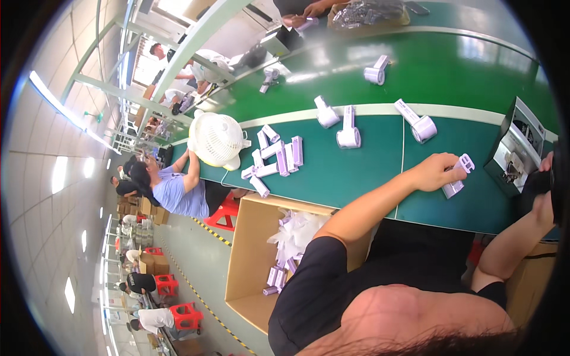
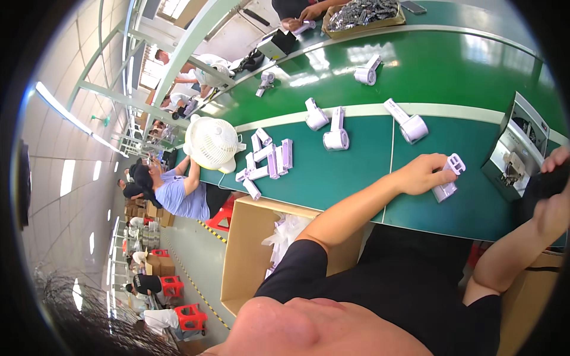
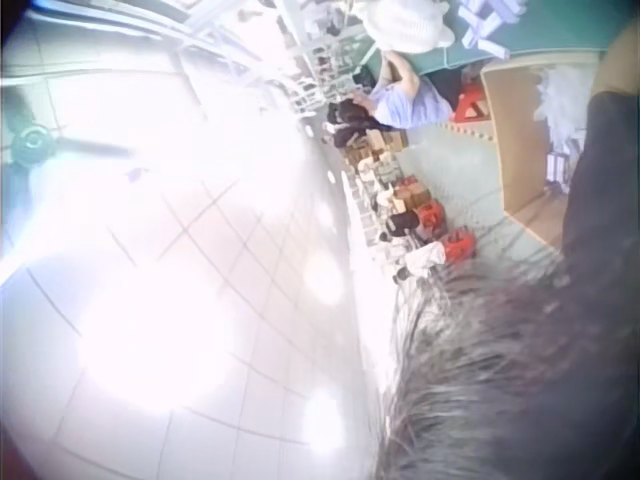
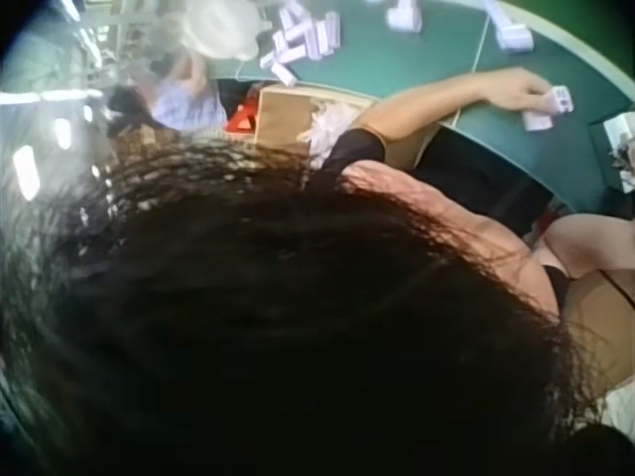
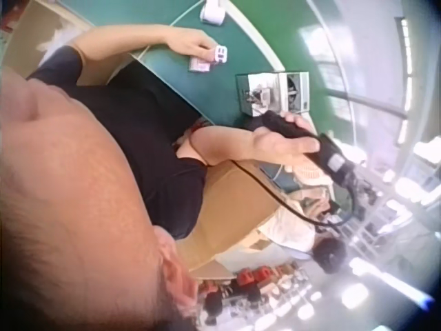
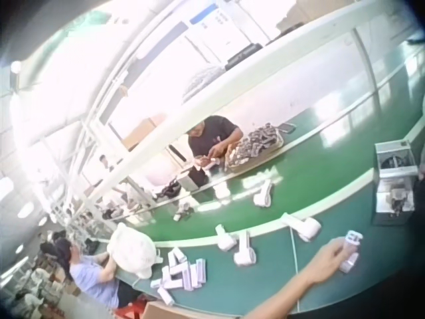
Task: Assemble handheld fan components using an electric screwdriver at a factory workbench.
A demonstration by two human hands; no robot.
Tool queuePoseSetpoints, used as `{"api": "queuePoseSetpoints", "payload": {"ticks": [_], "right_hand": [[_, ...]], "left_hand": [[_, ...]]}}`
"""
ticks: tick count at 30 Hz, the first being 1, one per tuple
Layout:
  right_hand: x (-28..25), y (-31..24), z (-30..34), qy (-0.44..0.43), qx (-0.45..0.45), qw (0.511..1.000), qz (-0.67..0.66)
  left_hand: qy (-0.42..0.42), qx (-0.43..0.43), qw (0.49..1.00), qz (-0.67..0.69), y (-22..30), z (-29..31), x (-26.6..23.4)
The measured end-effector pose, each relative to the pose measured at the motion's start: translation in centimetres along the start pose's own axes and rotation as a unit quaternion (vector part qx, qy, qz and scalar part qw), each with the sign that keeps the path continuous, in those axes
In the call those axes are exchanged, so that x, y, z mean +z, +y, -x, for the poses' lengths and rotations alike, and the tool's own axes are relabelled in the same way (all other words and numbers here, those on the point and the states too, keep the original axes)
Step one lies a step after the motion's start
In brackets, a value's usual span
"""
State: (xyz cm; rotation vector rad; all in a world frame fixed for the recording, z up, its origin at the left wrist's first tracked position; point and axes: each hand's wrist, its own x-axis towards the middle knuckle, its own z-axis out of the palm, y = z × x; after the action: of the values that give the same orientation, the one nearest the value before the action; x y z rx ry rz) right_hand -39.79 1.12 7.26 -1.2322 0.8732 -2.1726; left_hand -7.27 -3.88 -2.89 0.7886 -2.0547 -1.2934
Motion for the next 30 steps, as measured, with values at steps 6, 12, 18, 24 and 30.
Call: {"api": "queuePoseSetpoints", "payload": {"ticks": [6, 12, 18, 24, 30], "right_hand": [[-1.2, 3.2, 5.4, 0.127, -0.044, 0.954, 0.268], [0.1, 3.3, 10.5, 0.084, -0.418, 0.813, 0.397], [10.9, 6.4, 12.0, -0.224, 0.138, 0.911, 0.317], [13.9, 11.9, 7.4, -0.137, 0.280, 0.941, 0.128], [14.3, 20.3, -1.5, 0.100, 0.334, 0.905, 0.243]], "left_hand": [[0.097, -0.069, 0.993, -0.008, 2.2, -0.7, 0.6], [0.252, -0.123, 0.959, 0.031, 2.2, -1.5, -1.3], [0.296, -0.152, 0.923, 0.193, 3.4, -0.9, -3.7], [0.286, -0.062, 0.952, 0.089, 1.6, 1.7, -7.1], [0.349, -0.033, 0.935, 0.046, 0.7, 7.8, -9.1]]}}
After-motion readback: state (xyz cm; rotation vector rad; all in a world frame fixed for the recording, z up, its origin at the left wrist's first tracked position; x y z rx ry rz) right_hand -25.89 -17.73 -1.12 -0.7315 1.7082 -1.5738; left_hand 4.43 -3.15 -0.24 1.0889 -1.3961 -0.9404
